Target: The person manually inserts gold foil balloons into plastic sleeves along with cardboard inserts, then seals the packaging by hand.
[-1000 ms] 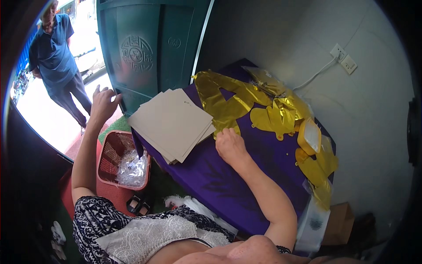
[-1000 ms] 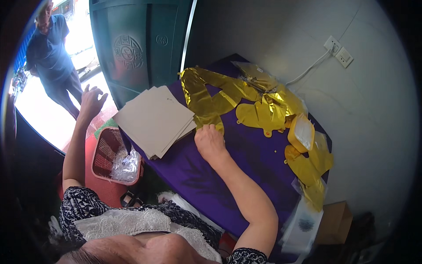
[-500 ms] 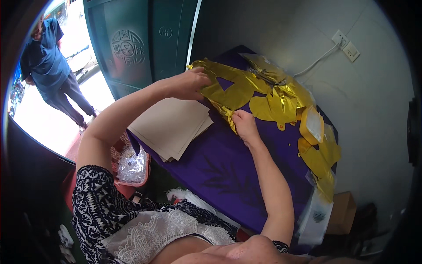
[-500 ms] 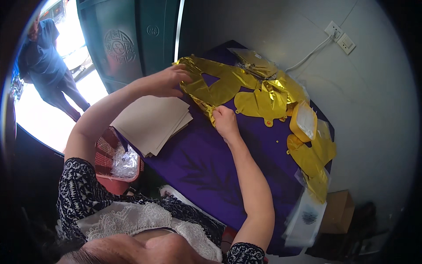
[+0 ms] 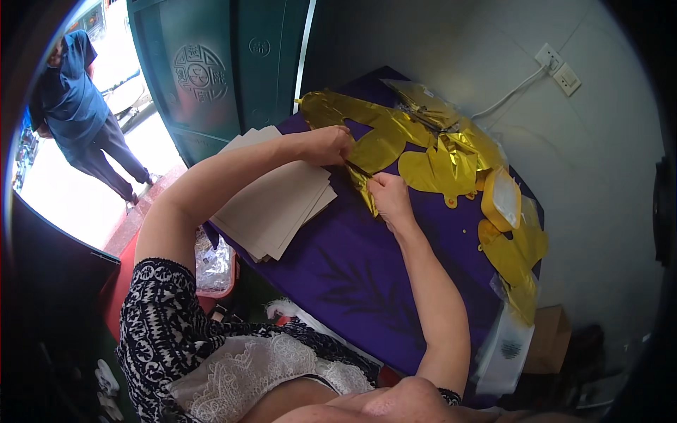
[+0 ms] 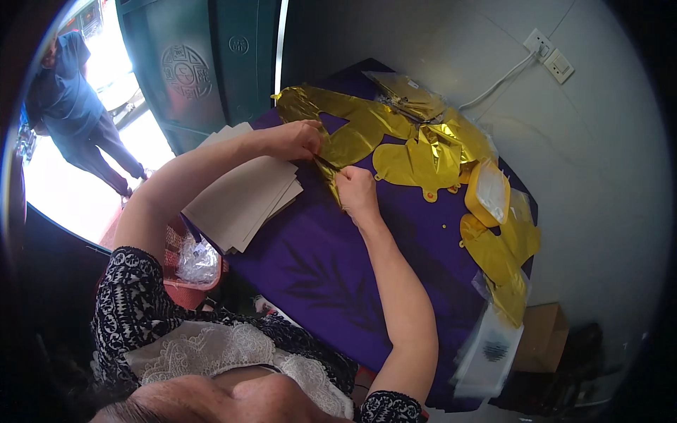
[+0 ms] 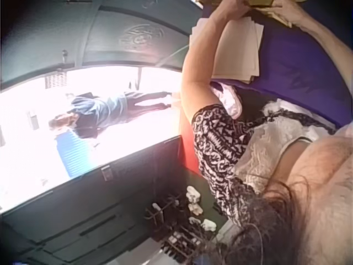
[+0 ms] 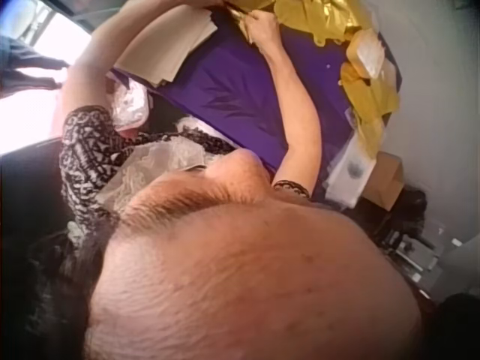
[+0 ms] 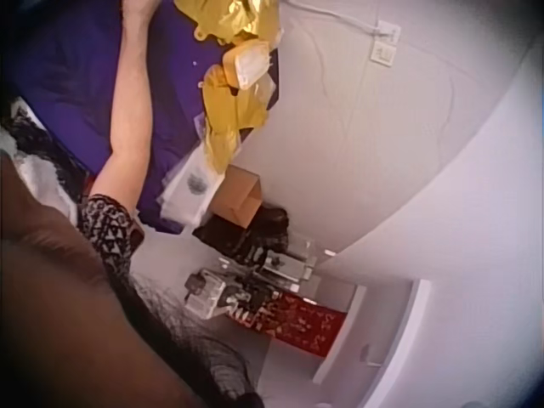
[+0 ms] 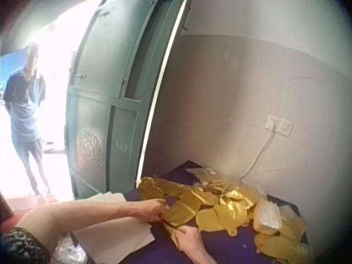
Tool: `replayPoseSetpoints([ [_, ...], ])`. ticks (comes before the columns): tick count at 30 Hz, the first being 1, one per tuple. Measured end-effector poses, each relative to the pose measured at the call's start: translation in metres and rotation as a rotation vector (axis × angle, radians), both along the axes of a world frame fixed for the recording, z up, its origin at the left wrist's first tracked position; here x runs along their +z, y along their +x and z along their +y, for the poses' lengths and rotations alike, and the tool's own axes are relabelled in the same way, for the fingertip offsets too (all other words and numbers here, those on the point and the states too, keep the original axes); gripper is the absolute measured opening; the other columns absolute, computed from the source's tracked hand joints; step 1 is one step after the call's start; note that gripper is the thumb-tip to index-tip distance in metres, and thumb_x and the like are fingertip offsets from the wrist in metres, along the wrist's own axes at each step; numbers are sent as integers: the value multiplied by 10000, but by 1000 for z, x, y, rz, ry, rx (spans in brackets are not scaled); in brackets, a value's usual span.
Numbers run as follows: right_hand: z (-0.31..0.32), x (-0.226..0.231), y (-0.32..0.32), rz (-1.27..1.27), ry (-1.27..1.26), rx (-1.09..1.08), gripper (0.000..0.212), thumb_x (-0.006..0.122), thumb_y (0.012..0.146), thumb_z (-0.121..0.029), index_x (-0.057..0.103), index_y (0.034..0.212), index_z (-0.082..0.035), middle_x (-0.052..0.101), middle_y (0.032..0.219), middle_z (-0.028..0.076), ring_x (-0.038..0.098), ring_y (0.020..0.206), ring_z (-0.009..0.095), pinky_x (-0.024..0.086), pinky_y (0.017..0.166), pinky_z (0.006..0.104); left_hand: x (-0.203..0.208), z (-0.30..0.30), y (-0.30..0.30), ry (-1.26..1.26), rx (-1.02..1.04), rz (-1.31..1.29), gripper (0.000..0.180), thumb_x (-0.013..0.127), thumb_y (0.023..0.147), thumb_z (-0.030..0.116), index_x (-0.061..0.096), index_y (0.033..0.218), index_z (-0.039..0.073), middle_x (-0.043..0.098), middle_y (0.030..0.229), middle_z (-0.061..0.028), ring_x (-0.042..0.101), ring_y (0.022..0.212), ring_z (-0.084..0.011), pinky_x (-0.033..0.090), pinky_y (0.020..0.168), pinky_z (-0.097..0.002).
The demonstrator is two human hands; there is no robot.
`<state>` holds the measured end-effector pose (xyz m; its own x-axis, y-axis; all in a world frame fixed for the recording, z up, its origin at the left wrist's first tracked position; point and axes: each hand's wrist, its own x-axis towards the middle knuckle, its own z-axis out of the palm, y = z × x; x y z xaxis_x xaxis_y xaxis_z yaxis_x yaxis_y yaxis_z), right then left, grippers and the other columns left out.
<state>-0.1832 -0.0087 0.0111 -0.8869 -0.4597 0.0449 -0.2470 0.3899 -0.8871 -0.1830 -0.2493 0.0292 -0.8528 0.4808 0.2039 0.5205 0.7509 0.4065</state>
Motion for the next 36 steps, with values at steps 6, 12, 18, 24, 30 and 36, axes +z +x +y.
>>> replayPoseSetpoints([
  [6,1,0,1,-168,-106,-46,140,713,821,-62,648,749,39,595,637,35,517,578,96,416,532,284,13,4,20,93,60,-81,160,721,787,118,725,876,-15,691,913,-160,635,996,-325,495,932,-404],
  [12,-1,-2,5,-183,-157,-37,209,761,828,-103,620,724,12,577,663,9,478,596,73,389,523,288,27,3,23,77,109,-185,290,781,812,220,715,974,-11,643,1090,-183,563,1178,-329,472,983,-414],
  [18,1,-3,6,-270,-262,-93,225,701,920,-183,600,747,-79,485,701,-57,405,626,58,313,552,251,-1,14,35,-316,331,175,867,829,746,433,466,1398,-7,467,1403,-262,367,1383,-433,335,1148,-483],
  [24,2,6,-14,-213,-388,-122,166,632,930,-139,665,808,-30,570,744,-45,483,650,54,377,586,247,51,21,32,-600,556,-75,977,842,647,595,558,1275,-96,614,1250,-296,594,1191,-428,497,991,-454],
  [30,-4,37,-18,-33,-286,-144,207,608,923,-142,667,828,32,534,679,-36,454,638,55,382,575,282,60,21,12,-538,360,-159,420,795,796,376,740,930,-18,718,853,-207,705,859,-366,562,749,-434],
  [36,1,62,-14,163,-324,-155,236,584,942,-148,611,799,39,478,687,-34,411,661,60,360,587,285,31,13,-31,-380,426,-300,361,686,815,315,750,1078,77,729,1050,-173,694,1004,-307,540,905,-399],
])
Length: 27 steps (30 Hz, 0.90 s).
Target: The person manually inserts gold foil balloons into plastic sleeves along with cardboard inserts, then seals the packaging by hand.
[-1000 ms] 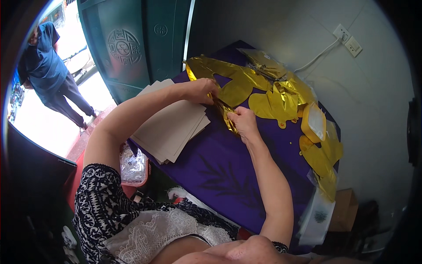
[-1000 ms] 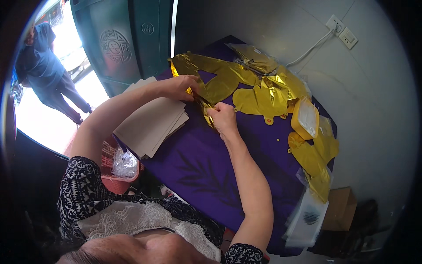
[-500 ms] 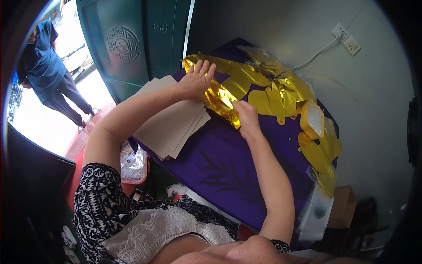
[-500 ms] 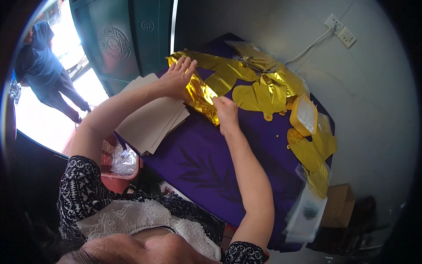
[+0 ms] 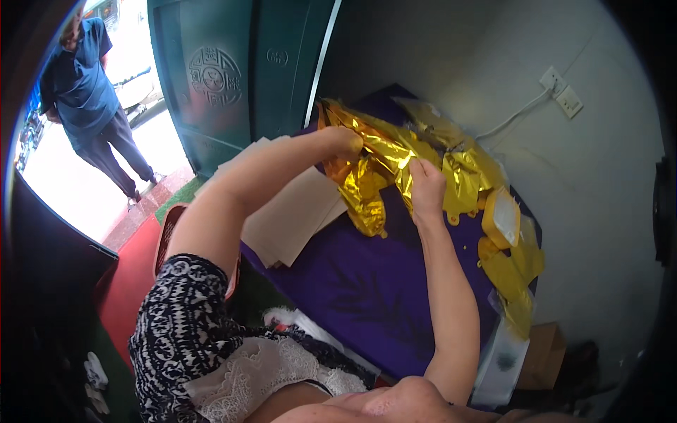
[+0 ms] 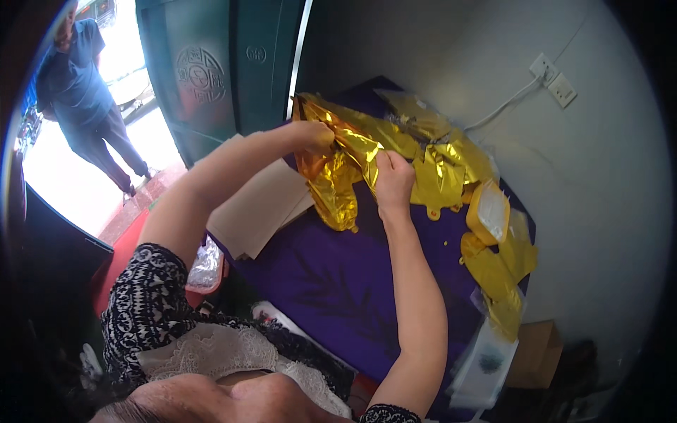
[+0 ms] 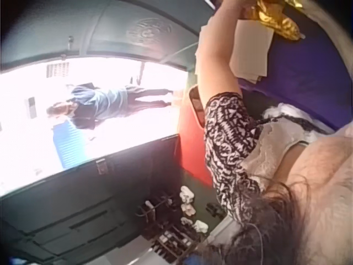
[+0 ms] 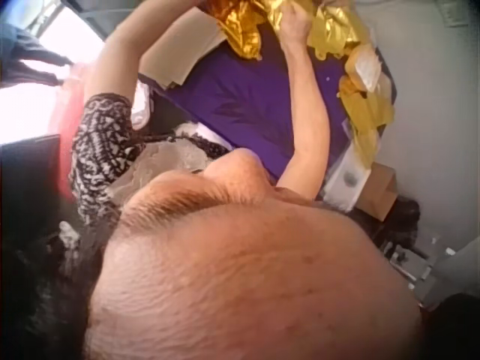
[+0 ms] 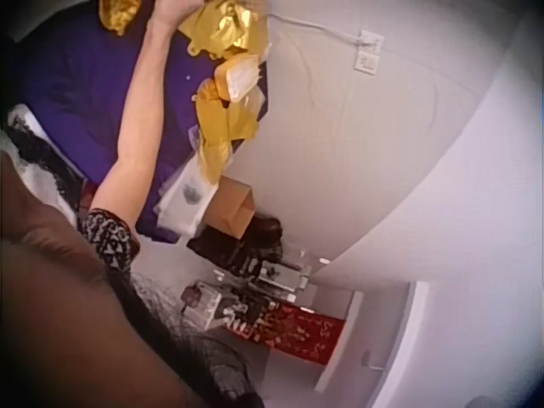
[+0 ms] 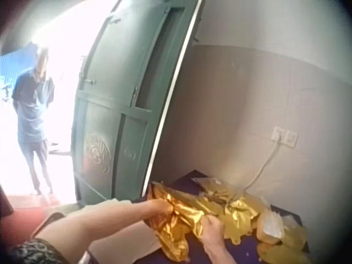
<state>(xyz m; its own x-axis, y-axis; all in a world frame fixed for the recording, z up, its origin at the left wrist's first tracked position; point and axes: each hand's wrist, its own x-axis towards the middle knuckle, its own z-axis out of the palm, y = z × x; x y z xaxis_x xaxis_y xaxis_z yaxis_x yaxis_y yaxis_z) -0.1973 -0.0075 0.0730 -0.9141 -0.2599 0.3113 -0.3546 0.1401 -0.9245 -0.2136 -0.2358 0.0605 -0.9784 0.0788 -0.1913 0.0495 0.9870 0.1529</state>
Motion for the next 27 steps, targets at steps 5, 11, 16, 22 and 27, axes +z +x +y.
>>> replayPoseSetpoints([
  [5,22,9,-24,55,-159,-34,228,604,937,-151,606,772,7,480,690,-42,407,658,67,360,591,281,-55,-36,-62,-85,53,253,667,478,919,613,618,1362,134,594,1356,-200,565,1266,-382,467,1046,-422],
  [11,113,46,-54,70,-336,-290,135,616,960,-151,671,939,-29,621,902,8,564,801,111,474,727,290,-56,-20,-84,-106,204,157,923,419,904,748,263,1593,154,364,1540,-288,502,1350,-366,431,1083,-408],
  [16,227,98,-52,144,-457,-406,114,620,965,-139,674,937,-43,632,916,38,601,820,141,506,712,319,-39,-21,-79,-126,232,55,842,446,887,753,415,1531,213,466,1494,-239,504,1357,-348,420,1093,-409],
  [22,351,156,-2,311,-568,-579,200,612,991,-156,673,1059,22,670,991,73,633,826,157,516,710,302,-26,-11,-72,-171,223,131,785,470,879,754,624,1364,156,603,1390,-137,561,1310,-284,447,1078,-415],
  [27,376,197,69,428,-456,-629,237,586,1011,-176,668,1079,36,673,973,68,623,793,137,514,683,299,-19,4,-68,-220,187,153,700,467,951,566,542,1422,54,477,1498,-208,512,1353,-342,439,1087,-423],
])
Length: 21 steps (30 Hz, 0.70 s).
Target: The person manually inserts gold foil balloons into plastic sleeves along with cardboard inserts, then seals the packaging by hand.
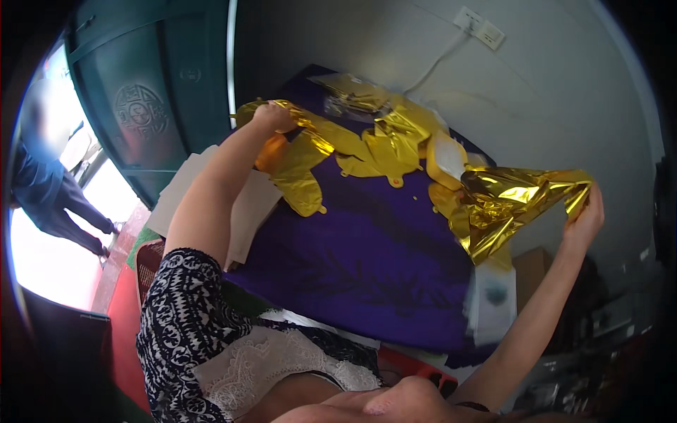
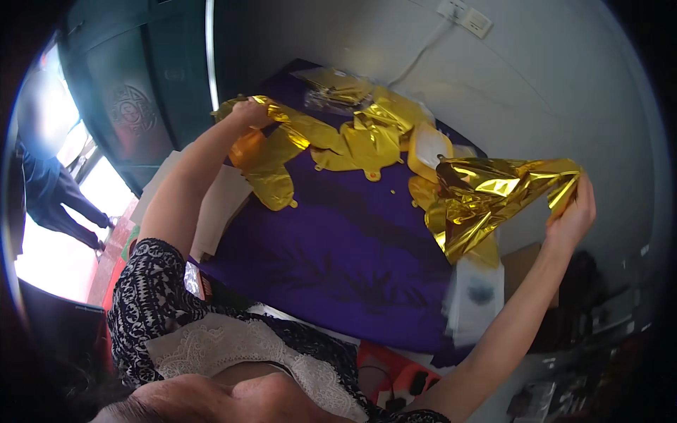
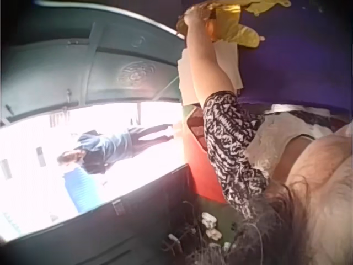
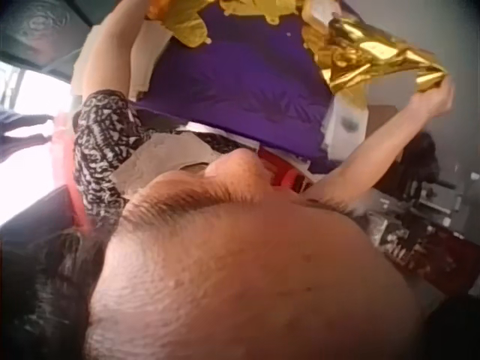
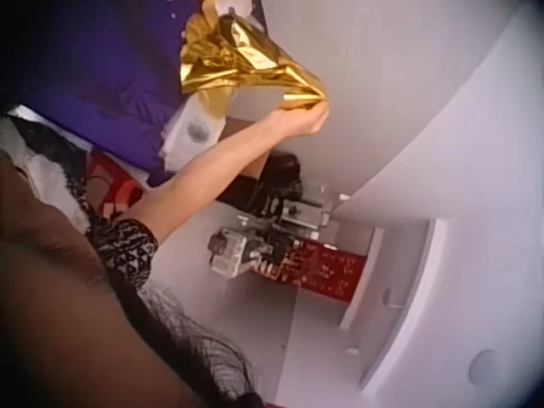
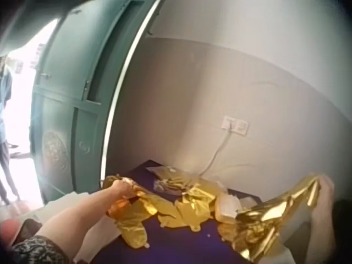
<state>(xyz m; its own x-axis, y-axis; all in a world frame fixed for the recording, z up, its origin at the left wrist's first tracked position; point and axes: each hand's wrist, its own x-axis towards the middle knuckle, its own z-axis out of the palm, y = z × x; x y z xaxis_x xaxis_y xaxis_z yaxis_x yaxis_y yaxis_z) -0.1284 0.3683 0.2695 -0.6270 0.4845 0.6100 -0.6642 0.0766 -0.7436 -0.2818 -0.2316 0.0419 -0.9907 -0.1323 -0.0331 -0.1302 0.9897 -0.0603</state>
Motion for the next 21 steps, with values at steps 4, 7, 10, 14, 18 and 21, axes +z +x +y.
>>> replayPoseSetpoints([
  [4,-60,15,47,-33,200,77,212,555,1028,-185,672,998,-11,637,851,16,574,697,81,460,599,254,8,29,-5,38,-169,63,526,533,946,494,726,1159,53,721,1082,-220,718,1017,-312,572,850,-426],
  [7,-103,13,83,-203,569,127,193,561,1019,-175,654,914,-42,581,774,-37,511,645,35,393,556,220,40,101,36,447,-302,167,651,459,969,588,758,985,9,726,836,-209,733,740,-324,601,697,-412],
  [10,-156,-22,102,-292,793,282,203,587,999,-172,634,853,-38,525,714,-68,463,623,17,351,526,222,57,139,106,1262,-475,-410,1048,177,947,782,675,1013,-137,705,845,-254,718,728,-363,601,687,-474],
  [14,-213,-91,144,-58,1318,248,107,640,884,-118,659,873,-14,626,718,167,628,594,311,491,562,397,50,175,170,1680,-288,-975,997,184,952,762,611,1152,-117,700,977,-266,715,775,-331,596,715,-448],
  [18,-237,-149,166,-134,1359,575,197,673,902,-183,626,984,-10,679,873,149,681,793,342,535,670,431,24,187,209,1631,-373,-781,571,576,955,472,643,1102,-76,706,901,-172,701,732,-250,583,669,-388],
  [21,-230,-173,160,-50,1210,771,247,669,906,-171,637,1079,2,697,953,171,680,867,358,540,759,431,2,178,225,1447,-334,-624,267,708,836,157,681,1007,-47,675,803,-90,660,662,-176,556,591,-321],
])
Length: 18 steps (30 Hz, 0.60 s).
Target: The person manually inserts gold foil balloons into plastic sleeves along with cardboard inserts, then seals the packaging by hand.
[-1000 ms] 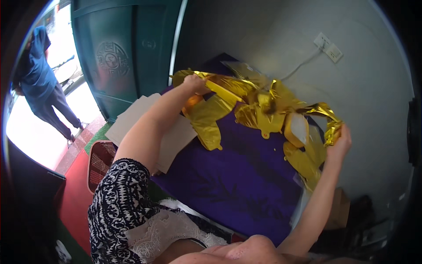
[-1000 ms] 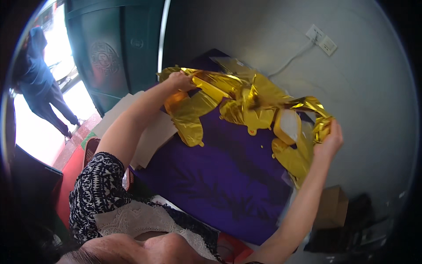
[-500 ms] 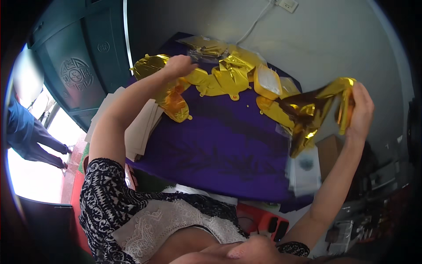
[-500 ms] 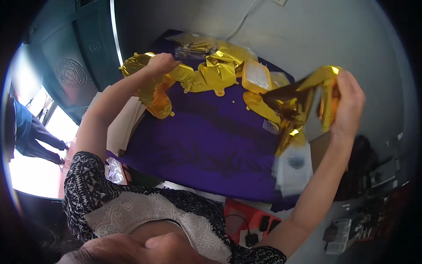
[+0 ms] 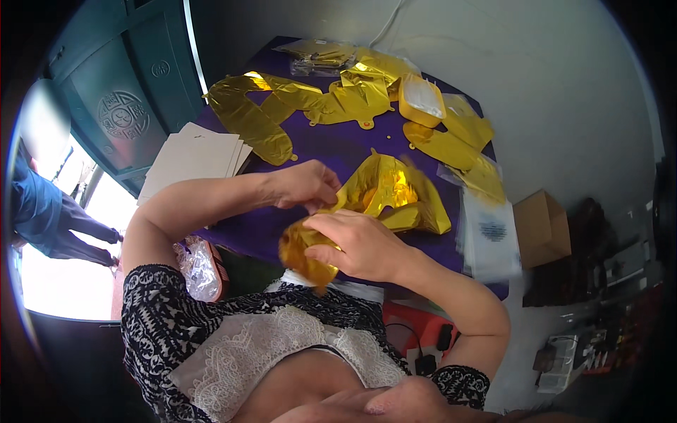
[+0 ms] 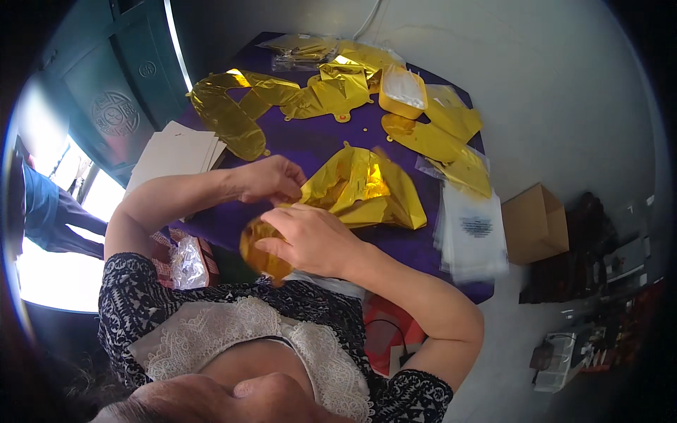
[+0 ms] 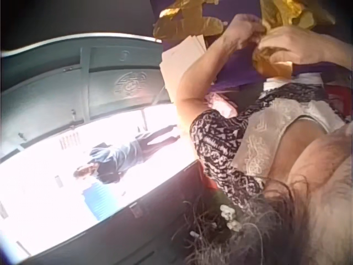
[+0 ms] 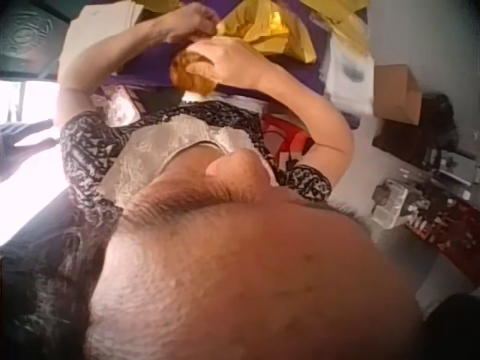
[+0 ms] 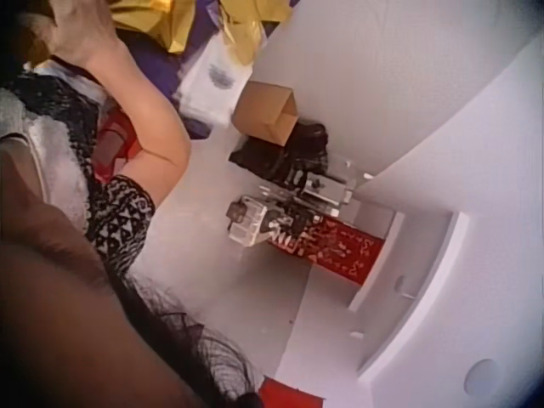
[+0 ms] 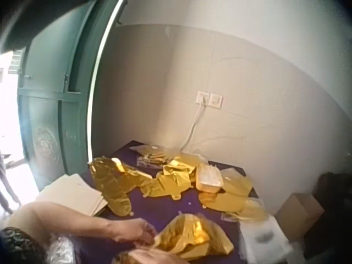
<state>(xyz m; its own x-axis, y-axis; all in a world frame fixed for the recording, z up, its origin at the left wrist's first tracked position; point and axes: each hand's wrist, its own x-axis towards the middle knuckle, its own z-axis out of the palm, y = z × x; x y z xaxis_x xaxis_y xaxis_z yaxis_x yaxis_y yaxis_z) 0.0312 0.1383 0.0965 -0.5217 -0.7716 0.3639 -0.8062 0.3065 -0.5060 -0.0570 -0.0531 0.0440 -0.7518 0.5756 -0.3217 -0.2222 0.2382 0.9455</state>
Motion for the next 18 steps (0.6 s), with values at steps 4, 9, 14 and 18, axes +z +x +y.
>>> replayPoseSetpoints([
  [4,52,-17,-11,-28,-120,-100,290,640,898,-96,638,1169,8,699,1004,188,666,925,374,532,829,429,7,-13,4,-135,92,-10,168,689,787,44,697,934,-37,644,745,-63,616,605,-141,519,530,-270],
  [9,127,-44,-43,354,100,-403,357,602,907,-84,600,1250,17,641,1190,223,616,1109,368,501,927,425,23,-35,-14,-273,151,109,150,694,795,58,702,917,-29,641,703,-60,591,548,-131,480,495,-271],
  [14,138,-76,-68,-220,160,-789,660,705,859,-226,449,1416,18,592,1286,250,548,1184,412,444,1023,433,17,-37,-27,-323,171,142,103,687,787,30,695,874,-26,632,673,-65,583,528,-138,473,481,-281],
  [18,112,-70,-63,93,324,-538,806,790,769,-260,426,1431,20,594,1242,230,550,1130,389,389,1005,438,6,-38,-36,-336,156,123,160,668,775,53,692,906,-35,625,671,-59,584,559,-126,476,504,-279],
])
